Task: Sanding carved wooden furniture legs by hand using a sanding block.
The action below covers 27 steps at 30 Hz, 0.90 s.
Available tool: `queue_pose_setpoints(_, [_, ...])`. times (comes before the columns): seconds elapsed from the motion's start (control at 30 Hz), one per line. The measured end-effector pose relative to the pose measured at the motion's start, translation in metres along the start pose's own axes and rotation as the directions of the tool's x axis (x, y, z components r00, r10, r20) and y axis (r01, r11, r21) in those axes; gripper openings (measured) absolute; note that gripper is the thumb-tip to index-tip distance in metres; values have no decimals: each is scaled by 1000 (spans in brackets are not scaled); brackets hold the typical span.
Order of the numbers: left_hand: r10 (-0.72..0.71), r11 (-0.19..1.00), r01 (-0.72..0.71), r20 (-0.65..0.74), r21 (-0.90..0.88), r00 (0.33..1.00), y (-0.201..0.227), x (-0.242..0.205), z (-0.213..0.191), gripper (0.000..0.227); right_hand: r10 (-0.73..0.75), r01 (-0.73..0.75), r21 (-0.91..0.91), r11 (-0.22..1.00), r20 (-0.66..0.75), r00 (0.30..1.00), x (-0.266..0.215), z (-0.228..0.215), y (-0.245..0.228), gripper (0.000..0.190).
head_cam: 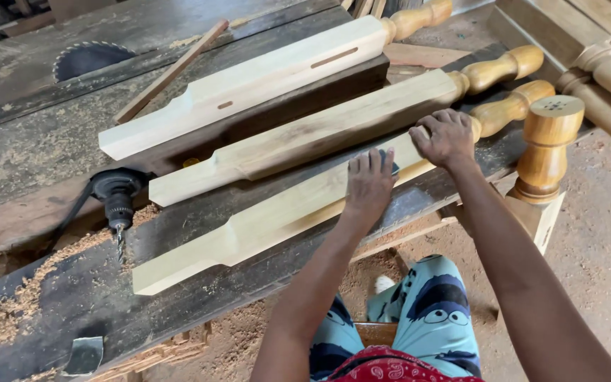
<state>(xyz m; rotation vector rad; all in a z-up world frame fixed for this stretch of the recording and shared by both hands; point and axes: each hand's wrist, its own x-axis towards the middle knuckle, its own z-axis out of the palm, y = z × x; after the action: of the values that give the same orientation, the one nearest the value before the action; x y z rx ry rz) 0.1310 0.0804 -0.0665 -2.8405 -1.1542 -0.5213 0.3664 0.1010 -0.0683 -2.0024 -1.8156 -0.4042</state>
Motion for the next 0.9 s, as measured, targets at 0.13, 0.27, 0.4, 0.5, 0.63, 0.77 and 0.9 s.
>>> queue_pose_setpoints(0.13, [8,997,16,-317,74,948,-1,-7,30,65,42,-42,1,999,1,999,0,-2,0,48])
queue_pose_setpoints(0.27, [13,998,11,-368,63,930,-28,-40,35,53,53,-55,41,998,31,998,0,0,3,48])
queue_pose_setpoints(0.4, [-1,999,14,-325,37,946,-96,-132,-3,43,90,-94,94,991,46,995,1,-9,-2,43])
queue_pose_setpoints(0.5, [-113,967,155,-209,202,971,-147,-207,-12,37,71,-72,87,994,21,997,1,-1,4,39])
queue_pose_setpoints(0.63, [-218,968,241,-254,64,942,-149,-234,-37,52,58,-58,100,993,9,998,-7,1,5,37])
queue_pose_setpoints(0.77, [-213,972,231,-242,51,947,-137,-205,-17,52,25,-25,65,998,2,1000,3,0,14,35])
queue_pose_setpoints(0.9, [15,996,4,-220,86,975,-85,-134,-15,41,-26,24,23,999,91,996,19,-13,16,35])
